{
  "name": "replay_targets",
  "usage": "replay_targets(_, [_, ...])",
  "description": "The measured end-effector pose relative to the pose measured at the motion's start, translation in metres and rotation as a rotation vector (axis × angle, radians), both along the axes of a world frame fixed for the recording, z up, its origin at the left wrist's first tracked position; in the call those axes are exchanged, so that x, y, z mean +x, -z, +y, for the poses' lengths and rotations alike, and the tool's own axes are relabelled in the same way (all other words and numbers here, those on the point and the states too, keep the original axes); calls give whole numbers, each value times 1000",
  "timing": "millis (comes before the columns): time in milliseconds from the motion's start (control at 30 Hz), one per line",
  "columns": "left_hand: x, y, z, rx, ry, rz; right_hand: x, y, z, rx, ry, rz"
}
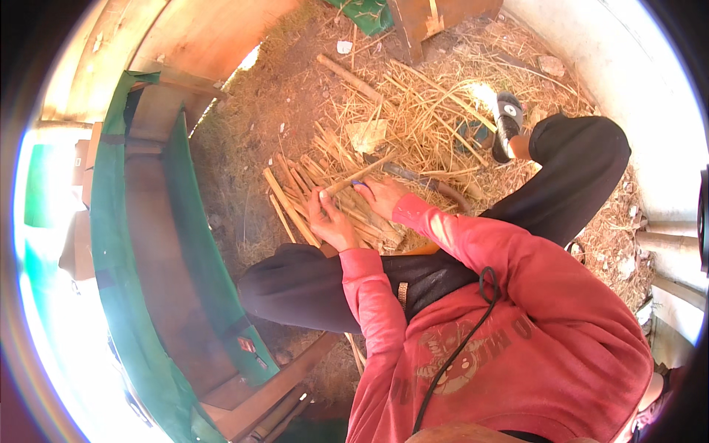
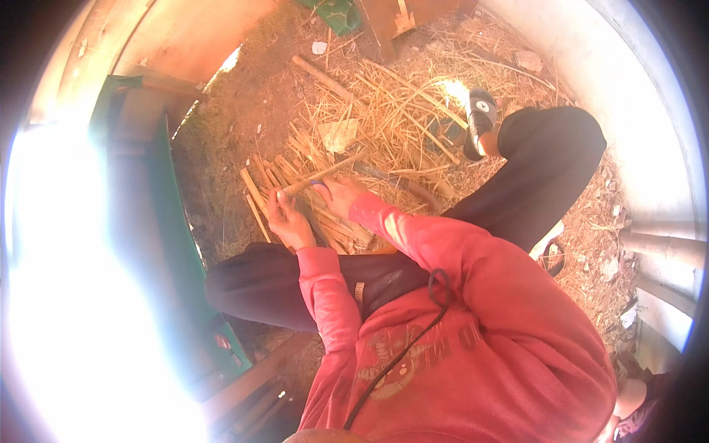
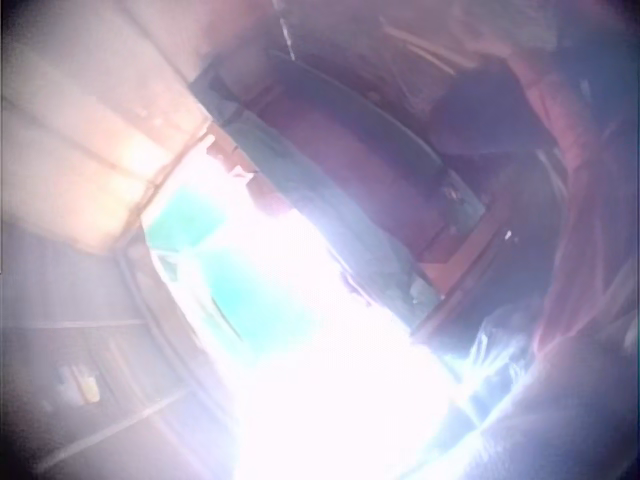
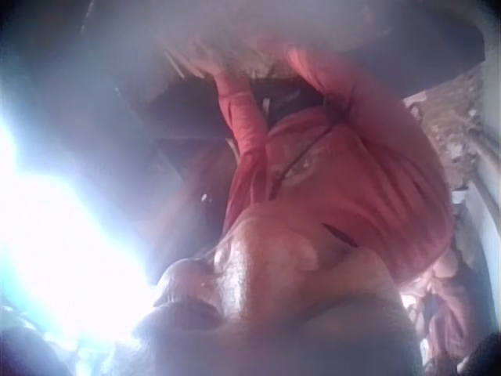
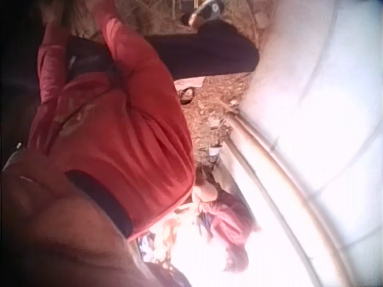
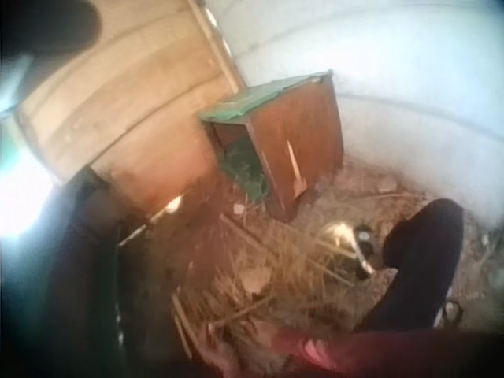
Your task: The person sits on the ground and uses a knife to shave thin strips from a wooden stick. They hold the stick with one hand and scrape along its length with the knife in the other, creating wood shavings.
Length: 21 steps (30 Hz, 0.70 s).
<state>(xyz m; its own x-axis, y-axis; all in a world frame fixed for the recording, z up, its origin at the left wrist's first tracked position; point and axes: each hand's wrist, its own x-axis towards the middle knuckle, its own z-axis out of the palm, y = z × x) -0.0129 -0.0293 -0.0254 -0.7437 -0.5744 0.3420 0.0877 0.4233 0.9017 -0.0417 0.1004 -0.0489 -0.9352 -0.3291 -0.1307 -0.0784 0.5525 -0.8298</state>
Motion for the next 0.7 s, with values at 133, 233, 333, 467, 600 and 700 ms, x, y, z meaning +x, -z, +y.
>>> replay_targets(133, [3,-1,1,-2,25,-14,-10,55,-9,127,111,8])
replay_targets(233, [4,2,-2,115,26,3,-20,75,1,249,49,9])
replay_targets(333, [3,-5,-1,65,3,-34,-40,95,-1,395,-27,98])
replay_targets(467, [13,-3,-20,21,-15,18,-46,172,111,327,171,-314])
replay_targets(600, [-3,-9,8,133,12,-18,-68,160,133,518,185,-222])
replay_targets(700, [-3,-5,2,69,67,-15,-64,92,66,278,47,54])
